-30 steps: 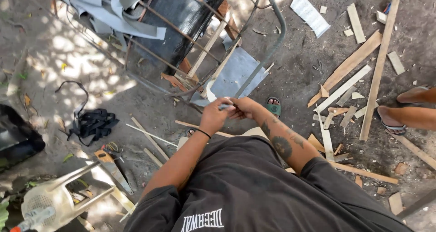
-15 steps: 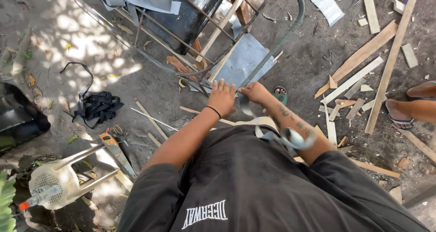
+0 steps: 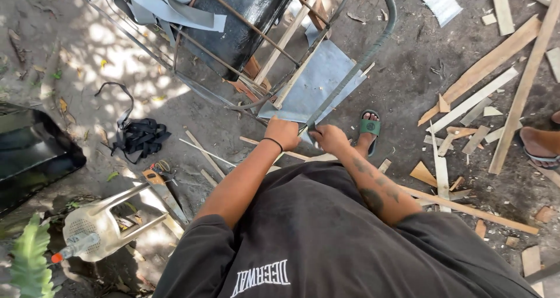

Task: Weaving and stapling fabric strips onto a metal furniture frame to create a seat or backrest.

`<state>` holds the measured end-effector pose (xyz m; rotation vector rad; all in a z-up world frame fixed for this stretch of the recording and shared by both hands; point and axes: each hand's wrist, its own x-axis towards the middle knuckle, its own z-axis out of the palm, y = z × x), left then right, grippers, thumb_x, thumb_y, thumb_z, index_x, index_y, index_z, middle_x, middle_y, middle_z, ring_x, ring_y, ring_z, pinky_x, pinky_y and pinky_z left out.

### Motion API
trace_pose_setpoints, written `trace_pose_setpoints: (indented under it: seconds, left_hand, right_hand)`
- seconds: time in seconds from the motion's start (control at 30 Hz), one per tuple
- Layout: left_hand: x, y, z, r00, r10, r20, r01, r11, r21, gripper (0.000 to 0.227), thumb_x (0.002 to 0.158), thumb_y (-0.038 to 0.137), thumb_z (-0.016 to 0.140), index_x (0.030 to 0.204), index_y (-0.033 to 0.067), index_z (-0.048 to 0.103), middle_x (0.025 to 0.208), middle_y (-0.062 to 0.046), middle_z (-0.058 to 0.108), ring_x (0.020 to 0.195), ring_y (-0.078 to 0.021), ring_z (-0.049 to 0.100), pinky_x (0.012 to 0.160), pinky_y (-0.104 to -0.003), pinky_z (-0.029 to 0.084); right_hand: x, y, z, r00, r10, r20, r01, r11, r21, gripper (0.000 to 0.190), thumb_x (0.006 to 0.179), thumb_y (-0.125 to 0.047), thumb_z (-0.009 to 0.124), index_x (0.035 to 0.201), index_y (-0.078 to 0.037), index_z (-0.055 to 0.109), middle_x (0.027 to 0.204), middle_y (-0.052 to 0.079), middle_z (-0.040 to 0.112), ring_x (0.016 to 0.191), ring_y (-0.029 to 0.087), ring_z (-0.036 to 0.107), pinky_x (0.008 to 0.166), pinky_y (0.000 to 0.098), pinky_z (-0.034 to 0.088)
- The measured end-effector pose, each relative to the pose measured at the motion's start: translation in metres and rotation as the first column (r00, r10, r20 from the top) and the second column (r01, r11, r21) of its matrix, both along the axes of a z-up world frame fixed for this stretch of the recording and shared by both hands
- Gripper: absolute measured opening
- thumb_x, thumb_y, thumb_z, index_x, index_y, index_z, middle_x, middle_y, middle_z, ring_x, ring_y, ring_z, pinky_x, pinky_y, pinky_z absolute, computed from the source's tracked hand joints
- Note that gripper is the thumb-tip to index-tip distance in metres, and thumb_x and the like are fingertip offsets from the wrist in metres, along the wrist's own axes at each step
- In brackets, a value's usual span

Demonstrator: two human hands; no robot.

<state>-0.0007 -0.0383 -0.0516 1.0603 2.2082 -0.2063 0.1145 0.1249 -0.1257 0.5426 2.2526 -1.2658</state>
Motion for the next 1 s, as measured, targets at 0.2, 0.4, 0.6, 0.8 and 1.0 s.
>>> trace_pose_setpoints:
  seconds: [0.2,0.4,0.6,0.8,1.0]
  left_hand:
    - [-0.026,0.053,0.057,0.86,0.434,0.269,-0.385,0.897,-0.217,0.052,0.104,0.032,0.03,0.128,0.0034,0.067,0.123,-0.019,0.072,0.119,-0.0387,0.067,0.107,-0.055,0.046]
    - [-0.025,0.074,0.08,0.571,0.728,0.379,-0.688,0.677,-0.263,0.075,0.111,0.034,0.036,0.164,0.0001,-0.005,0.138,-0.032,0.057,0.131,-0.045,0.057,0.108,-0.061,0.045]
    - [-0.017,0.064,0.073,0.589,0.739,0.328,-0.793,0.607,0.057,0.071,0.105,0.021,0.056,0.164,0.0054,0.02,0.132,-0.028,0.064,0.122,-0.0399,0.066,0.096,-0.052,0.06]
    - [-0.005,0.047,0.095,-0.006,0.699,0.715,-0.966,-0.189,0.175,0.048,0.104,0.013,0.05,0.15,0.0123,0.036,0.07,-0.002,0.072,0.077,-0.0131,0.058,0.072,-0.029,0.048]
    - [0.043,0.028,0.096,0.426,0.565,0.707,-0.899,0.354,0.259,0.029,0.108,0.02,0.05,0.126,0.0273,0.072,0.075,-0.007,0.072,0.064,-0.0219,0.071,0.055,-0.035,0.06]
  right_hand:
    - [-0.06,0.004,-0.052,0.919,0.029,-0.393,-0.175,0.923,-0.343,0.03,0.093,-0.02,0.063,0.114,-0.002,0.075,0.13,0.021,0.069,0.126,0.046,0.059,0.108,0.0528,0.046]
    - [-0.055,-0.017,-0.129,0.97,-0.081,-0.228,-0.017,0.917,-0.399,0.028,0.093,-0.023,0.067,0.115,-0.008,0.076,0.116,0.015,0.072,0.112,0.038,0.064,0.095,0.0478,0.049]
    - [-0.057,-0.022,-0.194,0.975,-0.222,-0.021,0.194,0.894,-0.405,0.025,0.093,-0.027,0.072,0.115,-0.015,0.077,0.098,0.007,0.075,0.096,0.028,0.07,0.081,0.0418,0.053]
    - [-0.032,0.025,0.033,0.964,-0.027,0.264,0.138,0.901,-0.412,0.025,0.097,-0.029,0.066,0.104,-0.009,0.079,0.095,0.009,0.079,0.085,0.02,0.077,0.073,0.0303,0.054]
    - [-0.042,0.004,0.045,0.798,-0.308,0.518,0.595,0.537,-0.597,0.071,0.099,-0.069,0.053,0.095,-0.002,0.078,0.087,0.017,0.076,0.077,0.032,0.078,0.073,0.0403,0.064]
